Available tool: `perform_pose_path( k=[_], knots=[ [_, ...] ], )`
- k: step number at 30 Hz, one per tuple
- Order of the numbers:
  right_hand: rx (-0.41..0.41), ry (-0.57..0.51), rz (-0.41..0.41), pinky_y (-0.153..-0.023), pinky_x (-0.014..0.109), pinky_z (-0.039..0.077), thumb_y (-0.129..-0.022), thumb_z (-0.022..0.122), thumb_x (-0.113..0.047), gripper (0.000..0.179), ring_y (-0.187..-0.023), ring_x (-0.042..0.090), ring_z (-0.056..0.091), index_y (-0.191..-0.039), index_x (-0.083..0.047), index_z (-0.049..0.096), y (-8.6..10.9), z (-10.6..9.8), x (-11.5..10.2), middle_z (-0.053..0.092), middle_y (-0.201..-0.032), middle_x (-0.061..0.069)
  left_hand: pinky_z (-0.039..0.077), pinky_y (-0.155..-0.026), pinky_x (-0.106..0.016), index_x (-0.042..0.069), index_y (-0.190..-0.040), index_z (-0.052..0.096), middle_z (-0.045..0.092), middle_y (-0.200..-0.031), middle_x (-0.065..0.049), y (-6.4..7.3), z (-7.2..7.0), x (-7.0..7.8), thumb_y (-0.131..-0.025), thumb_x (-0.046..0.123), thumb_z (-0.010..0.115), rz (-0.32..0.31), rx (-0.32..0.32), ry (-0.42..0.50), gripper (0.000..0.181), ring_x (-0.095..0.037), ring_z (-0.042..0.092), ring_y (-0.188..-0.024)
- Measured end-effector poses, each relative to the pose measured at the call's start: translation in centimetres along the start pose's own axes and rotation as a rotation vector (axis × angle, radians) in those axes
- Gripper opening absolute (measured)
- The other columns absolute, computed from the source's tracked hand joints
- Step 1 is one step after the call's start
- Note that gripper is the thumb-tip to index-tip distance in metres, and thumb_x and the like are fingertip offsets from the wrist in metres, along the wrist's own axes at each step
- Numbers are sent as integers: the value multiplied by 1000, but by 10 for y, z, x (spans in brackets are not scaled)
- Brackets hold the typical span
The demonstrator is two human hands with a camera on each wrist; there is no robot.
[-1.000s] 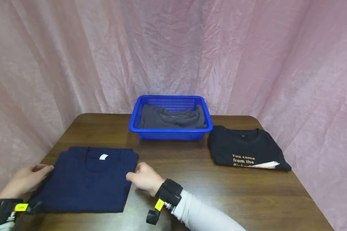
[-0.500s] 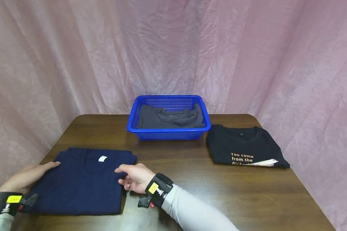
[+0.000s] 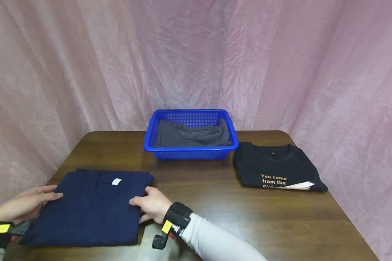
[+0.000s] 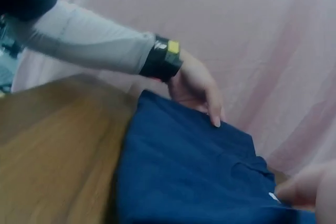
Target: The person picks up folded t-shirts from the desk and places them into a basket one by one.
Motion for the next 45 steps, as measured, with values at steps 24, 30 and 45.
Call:
perform_pose_path(
  k=[24, 30, 45],
  knots=[
    [12, 38, -228, -70, 50, 58, -94, 54, 9, 43, -95, 33, 65, -136, 1, 48, 48, -22, -59, 65, -116, 19, 53, -88, -47, 14, -143, 27, 60, -130, -5, 12, 27, 60, -108, 1, 36, 207, -68, 187, 39, -32, 54, -115],
    [8, 65, -235, -74, 49, 57, -96, 55, 6, 44, -96, 34, 65, -138, 0, 45, 69, -34, -78, 66, -116, 18, 58, -78, -33, 3, -155, 2, 60, -129, -1, 10, 41, 84, -106, -1, 40, 258, -33, 179, 61, -15, 65, -88],
    [83, 86, -281, -77, 47, 57, -97, 54, 5, 44, -100, 39, 62, -139, 2, 44, 114, -81, -107, 63, -120, 22, 46, -49, -8, -7, -152, -12, 55, -123, 1, -11, 89, 129, -101, 1, 55, 277, 93, 251, 84, 4, 50, -58]
  ],
)
Point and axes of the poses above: each hand's wrist, its own y-axis away from the middle knuckle, its own z-axis out of the palm, x = y × z, the point moved 8 cm from there along -y, towards the middle knuckle
